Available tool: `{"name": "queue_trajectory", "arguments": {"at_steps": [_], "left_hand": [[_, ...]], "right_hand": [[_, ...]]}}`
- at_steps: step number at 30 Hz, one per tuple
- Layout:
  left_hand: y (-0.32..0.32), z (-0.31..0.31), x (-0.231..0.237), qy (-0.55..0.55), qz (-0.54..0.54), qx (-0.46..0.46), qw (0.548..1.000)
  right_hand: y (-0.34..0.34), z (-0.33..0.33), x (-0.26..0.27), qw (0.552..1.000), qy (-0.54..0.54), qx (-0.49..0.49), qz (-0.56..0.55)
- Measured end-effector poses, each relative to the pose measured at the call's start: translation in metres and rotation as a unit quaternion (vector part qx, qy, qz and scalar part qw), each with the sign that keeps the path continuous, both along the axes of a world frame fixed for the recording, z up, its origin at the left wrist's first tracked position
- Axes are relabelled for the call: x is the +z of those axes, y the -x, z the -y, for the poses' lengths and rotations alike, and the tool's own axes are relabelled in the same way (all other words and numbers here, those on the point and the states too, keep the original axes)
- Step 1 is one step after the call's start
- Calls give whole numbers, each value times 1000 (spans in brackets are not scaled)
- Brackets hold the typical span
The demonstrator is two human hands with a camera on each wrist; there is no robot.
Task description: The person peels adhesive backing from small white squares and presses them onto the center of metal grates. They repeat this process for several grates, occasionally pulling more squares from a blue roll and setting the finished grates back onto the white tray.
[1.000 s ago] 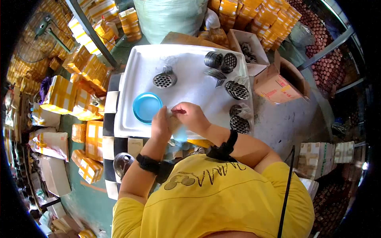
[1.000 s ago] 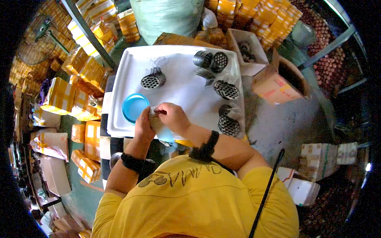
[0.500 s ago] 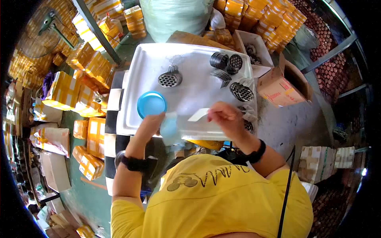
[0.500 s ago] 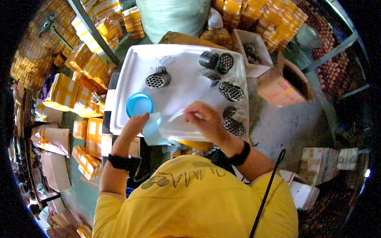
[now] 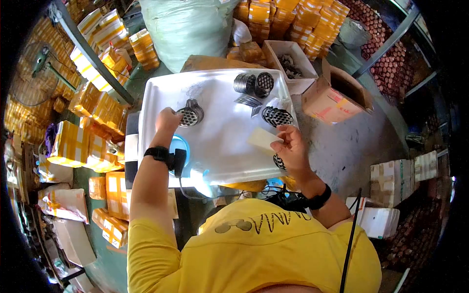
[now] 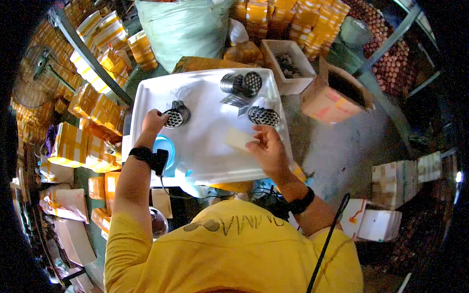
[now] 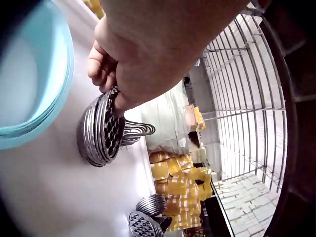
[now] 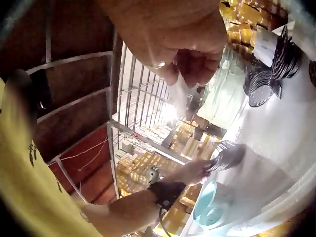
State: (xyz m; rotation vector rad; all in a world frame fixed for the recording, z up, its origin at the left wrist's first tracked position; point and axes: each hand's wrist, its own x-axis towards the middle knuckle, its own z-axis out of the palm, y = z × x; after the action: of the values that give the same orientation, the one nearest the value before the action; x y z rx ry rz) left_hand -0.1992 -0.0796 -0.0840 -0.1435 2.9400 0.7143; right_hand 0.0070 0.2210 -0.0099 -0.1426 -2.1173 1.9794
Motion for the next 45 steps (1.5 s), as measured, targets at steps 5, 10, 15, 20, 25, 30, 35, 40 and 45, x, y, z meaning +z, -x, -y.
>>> {"name": "queue_trajectory", "arguments": {"at_steps": [5, 10, 15, 20, 25, 30, 35, 40, 45], "left_hand": [[-16, 7, 19, -48, -118, -43, 991], [-24, 13, 15, 62, -172, -63, 981], [-30, 20, 13, -83, -176, -36, 980], [-90, -9, 54, -592, 93, 10, 801], [-143, -50, 52, -676, 246, -39, 693], [-157, -52, 43, -724, 259, -14, 640], [-164, -47, 62, -727, 260, -23, 635], [-174, -54, 73, -716, 305, -38, 626], [-182, -55, 77, -736, 330, -24, 590]], "right_hand": [[-2, -16, -5, 999, 3, 4, 41], [15, -7, -6, 997, 11, 60, 48], [27, 3, -1, 995, -9, 97, 25], [39, 17, 4, 984, 96, 148, 24], [54, 50, -4, 963, 40, 261, 51], [51, 49, -4, 959, 36, 268, 87], [64, 24, 29, 972, -29, 226, 60], [58, 23, 56, 931, -166, 315, 77], [53, 27, 52, 915, -82, 383, 99]]}}
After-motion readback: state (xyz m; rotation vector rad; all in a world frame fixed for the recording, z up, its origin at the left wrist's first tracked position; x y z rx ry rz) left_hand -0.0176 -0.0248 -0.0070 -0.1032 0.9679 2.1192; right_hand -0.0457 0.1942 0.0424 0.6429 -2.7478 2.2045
